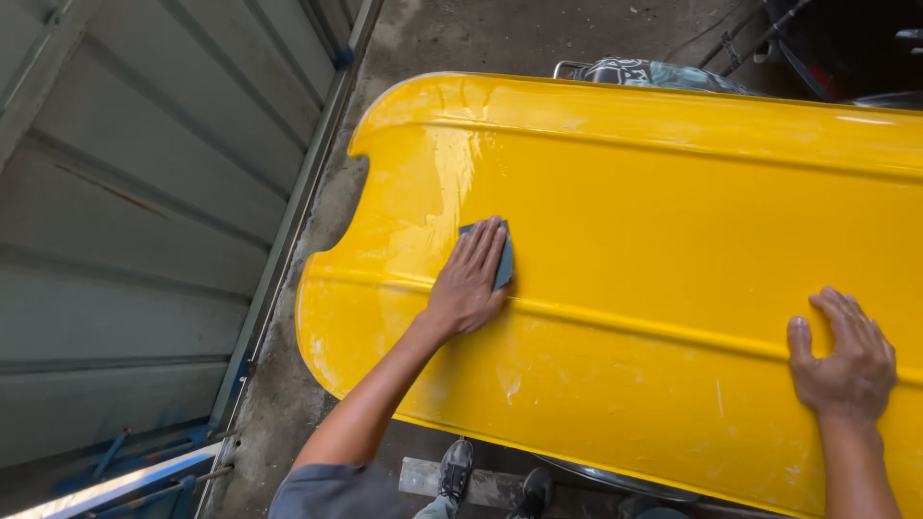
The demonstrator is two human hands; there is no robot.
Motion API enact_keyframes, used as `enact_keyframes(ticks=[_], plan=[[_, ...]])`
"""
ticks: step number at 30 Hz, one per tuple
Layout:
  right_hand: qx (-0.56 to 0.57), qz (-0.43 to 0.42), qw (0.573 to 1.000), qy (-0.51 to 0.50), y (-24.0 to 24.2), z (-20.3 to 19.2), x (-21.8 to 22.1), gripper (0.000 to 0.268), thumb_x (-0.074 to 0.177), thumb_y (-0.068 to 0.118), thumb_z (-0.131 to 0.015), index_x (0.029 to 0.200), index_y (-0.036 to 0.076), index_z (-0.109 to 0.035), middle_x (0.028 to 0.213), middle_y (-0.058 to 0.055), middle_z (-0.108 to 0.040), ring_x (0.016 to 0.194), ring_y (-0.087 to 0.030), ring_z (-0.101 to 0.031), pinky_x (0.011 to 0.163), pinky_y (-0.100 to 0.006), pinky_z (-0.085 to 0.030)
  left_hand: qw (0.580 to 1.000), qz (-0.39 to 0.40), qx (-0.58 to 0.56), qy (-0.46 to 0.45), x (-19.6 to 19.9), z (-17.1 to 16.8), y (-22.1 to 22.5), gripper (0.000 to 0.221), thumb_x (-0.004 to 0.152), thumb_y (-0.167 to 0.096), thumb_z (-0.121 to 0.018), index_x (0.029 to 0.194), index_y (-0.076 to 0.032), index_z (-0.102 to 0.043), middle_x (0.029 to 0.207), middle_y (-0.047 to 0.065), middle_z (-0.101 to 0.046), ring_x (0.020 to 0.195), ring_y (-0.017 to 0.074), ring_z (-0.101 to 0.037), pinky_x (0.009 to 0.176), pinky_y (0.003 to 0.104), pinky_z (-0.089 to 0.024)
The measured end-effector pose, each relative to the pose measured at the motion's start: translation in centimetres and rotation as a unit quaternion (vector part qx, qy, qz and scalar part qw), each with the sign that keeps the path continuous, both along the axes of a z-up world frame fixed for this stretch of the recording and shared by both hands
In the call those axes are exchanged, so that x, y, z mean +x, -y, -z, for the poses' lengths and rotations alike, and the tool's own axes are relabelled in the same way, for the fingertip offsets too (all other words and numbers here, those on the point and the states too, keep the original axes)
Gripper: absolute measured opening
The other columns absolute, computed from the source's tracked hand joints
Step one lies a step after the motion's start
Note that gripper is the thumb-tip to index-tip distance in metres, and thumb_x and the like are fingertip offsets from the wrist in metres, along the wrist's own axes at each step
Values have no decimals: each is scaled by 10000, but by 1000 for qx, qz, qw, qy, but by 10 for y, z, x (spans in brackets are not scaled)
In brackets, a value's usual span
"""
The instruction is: Sand the yellow bodywork of a vehicle using sandpaper and water.
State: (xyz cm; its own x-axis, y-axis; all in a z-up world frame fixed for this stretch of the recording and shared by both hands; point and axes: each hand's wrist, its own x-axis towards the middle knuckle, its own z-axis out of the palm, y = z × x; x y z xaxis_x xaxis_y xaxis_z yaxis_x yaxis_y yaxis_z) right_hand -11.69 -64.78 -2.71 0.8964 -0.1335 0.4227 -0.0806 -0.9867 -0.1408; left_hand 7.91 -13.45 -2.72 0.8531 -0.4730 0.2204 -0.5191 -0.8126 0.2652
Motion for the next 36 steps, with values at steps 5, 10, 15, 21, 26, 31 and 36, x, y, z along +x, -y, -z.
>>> enact_keyframes(ticks=[5,10,15,21,26,31,36], plan=[[10,5,1000,-15,-7,-12,-11,243,1080,266,-647,1257,100,-658,1444,-71,-658,1373,-246,-574,1163,-390,-428,999,7,-20,-46,69,11,49,818,986,-507,-487,1571,32,-300,1641,247,-312,1543,393,-253,1275,491,-166],[26,2,1000,-2,-8,-19,-3,235,1080,253,-634,1256,99,-655,1458,-75,-669,1366,-251,-575,1196,-392,-454,994,75,-34,-71,58,-3,-3,794,965,-485,-472,1582,-17,-298,1651,185,-315,1549,341,-265,1280,455,-158],[23,18,999,-14,-29,-38,-2,280,1045,250,-667,1277,94,-680,1430,-94,-673,1370,-273,-600,1185,-436,-458,997,43,-28,-63,100,38,27,731,1009,-401,-438,1579,31,-283,1658,219,-294,1561,354,-232,1282,461,-136],[39,15,999,-15,-27,-40,-5,304,1056,259,-659,1307,90,-680,1422,-102,-666,1373,-276,-606,1172,-419,-454,972,234,-12,-29,126,57,201,704,1010,-436,-441,1562,-20,-308,1640,193,-314,1533,328,-262,1261,455,-163],[31,22,999,-18,-36,-46,-1,308,1047,257,-656,1304,89,-677,1428,-102,-664,1379,-276,-602,1167,-413,-450,965,218,-29,-139,132,-5,29,651,1035,-337,-457,1620,-100,-295,1694,98,-280,1576,265,-227,1295,404,-155],[44,37,998,-26,-40,-53,5,315,1008,242,-657,1278,80,-678,1408,-109,-667,1370,-293,-606,1143,-432,-458,968,204,135,-57,110,-22,114,835,949,-492,-453,1630,-50,-258,1703,108,-254,1594,268,-206,1320,377,-125],[46,18,999,-13,-38,-53,1,318,1024,243,-645,1297,82,-669,1409,-108,-659,1370,-284,-602,1157,-416,-457,942,332,10,-45,153,22,136,720,1014,-361,-497,1606,-26,-261,1685,156,-253,1570,297,-215,1288,426,-132]])
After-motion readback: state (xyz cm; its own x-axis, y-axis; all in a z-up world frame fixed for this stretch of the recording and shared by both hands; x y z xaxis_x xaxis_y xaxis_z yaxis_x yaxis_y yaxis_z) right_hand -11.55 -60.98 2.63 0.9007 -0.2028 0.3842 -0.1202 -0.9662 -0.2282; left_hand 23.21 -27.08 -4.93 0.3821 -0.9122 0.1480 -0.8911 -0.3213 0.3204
